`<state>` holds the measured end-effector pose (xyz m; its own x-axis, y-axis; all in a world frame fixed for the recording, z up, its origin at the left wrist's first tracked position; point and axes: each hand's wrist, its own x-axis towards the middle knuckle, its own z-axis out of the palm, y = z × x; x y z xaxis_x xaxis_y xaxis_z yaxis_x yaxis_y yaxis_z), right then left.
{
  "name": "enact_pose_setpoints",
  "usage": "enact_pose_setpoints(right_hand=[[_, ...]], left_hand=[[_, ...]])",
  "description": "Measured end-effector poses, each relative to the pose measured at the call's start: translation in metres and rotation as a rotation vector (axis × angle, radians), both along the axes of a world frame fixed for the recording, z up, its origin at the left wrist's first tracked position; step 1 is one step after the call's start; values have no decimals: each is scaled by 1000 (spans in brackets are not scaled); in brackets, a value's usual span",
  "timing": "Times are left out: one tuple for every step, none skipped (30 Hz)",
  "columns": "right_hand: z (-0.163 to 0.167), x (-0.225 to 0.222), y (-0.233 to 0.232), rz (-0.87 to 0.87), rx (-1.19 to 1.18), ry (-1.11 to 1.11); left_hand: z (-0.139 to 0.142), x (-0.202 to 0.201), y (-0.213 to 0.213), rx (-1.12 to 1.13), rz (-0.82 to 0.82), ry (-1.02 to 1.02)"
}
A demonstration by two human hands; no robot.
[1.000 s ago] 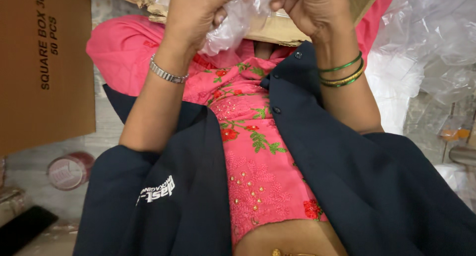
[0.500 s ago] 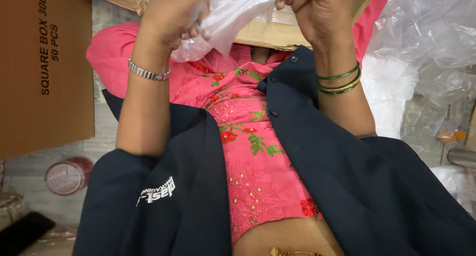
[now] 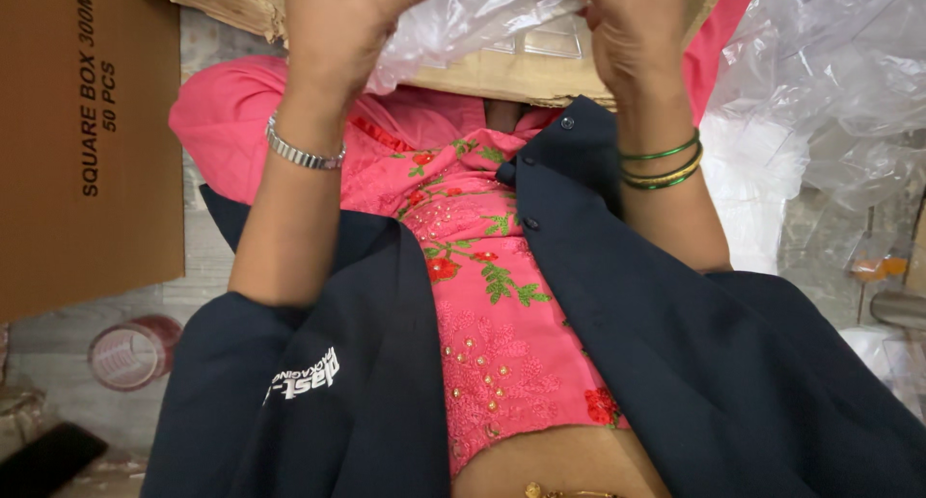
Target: The person sits on the floor and unpacks clear plastic boxes from a cardboard carton. They pull each box out, tear off its plastic wrapping by hand, and place the unwrapped boxes into a stack inside the carton.
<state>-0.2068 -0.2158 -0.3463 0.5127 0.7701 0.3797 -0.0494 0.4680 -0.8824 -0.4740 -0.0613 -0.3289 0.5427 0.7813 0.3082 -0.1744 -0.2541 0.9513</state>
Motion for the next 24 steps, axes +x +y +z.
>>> enact_pose_setpoints(right_hand=[[-1,-3,3,-37,19,-1],[-1,-7,5,-72,38,-4],[-1,-11,8,-76,32,-55],[-2,-18,9,-80,28,-105],[-2,-26,10,-84,23,-154],[-2,-35,11,-62,-26,-105],[-2,-43,10,-40,-78,-56],[0,-52,11,-19,-130,-6],[2,-58,11,46,-143,-57],[7,-62,10,110,-156,-107],[12,-64,10,174,-170,-157],[19,-62,8,250,-126,-69],[26,-59,6,325,-83,18],[33,-54,3,399,-41,106],[41,-49,1,470,3,196],[46,-44,-2,540,47,286],[51,-40,-5,611,93,375],[53,-40,-7,546,23,308],[54,-40,-7,470,-33,239],[54,-44,-8,374,-135,90],[53,-48,-7,337,-224,-51],[52,-54,-6,323,-292,-162],[51,-60,-3,356,-318,-216],[51,-66,-1,375,-348,-268]], left_hand=[[3,0,-4,53,-20,-73],[6,2,-7,106,-39,-145],[9,4,-8,123,14,-160],[12,5,-11,140,67,-174],[13,5,-13,155,121,-186],[15,3,-14,140,77,-148],[16,0,-16,124,31,-109],[17,-4,-18,107,-14,-69],[16,-7,-20,-41,-103,-95],[15,-13,-25,-188,-195,-120],[14,-17,-29,-334,-289,-146],[12,-17,-32,-378,-370,-122],[11,-16,-35,-421,-450,-97],[9,-14,-36,-468,-530,-70],[9,-13,-36,-464,-445,17],[9,-12,-33,-460,-361,105],[8,-11,-29,-455,-276,191],[10,-16,-22,-515,-331,-20],[12,-22,-13,-573,-389,-233],[14,-28,-7,-632,-446,-450],[15,-32,-2,-519,-415,-334],[17,-34,2,-403,-383,-218],[18,-34,3,-288,-350,-101],[19,-31,2,-199,-373,10]])
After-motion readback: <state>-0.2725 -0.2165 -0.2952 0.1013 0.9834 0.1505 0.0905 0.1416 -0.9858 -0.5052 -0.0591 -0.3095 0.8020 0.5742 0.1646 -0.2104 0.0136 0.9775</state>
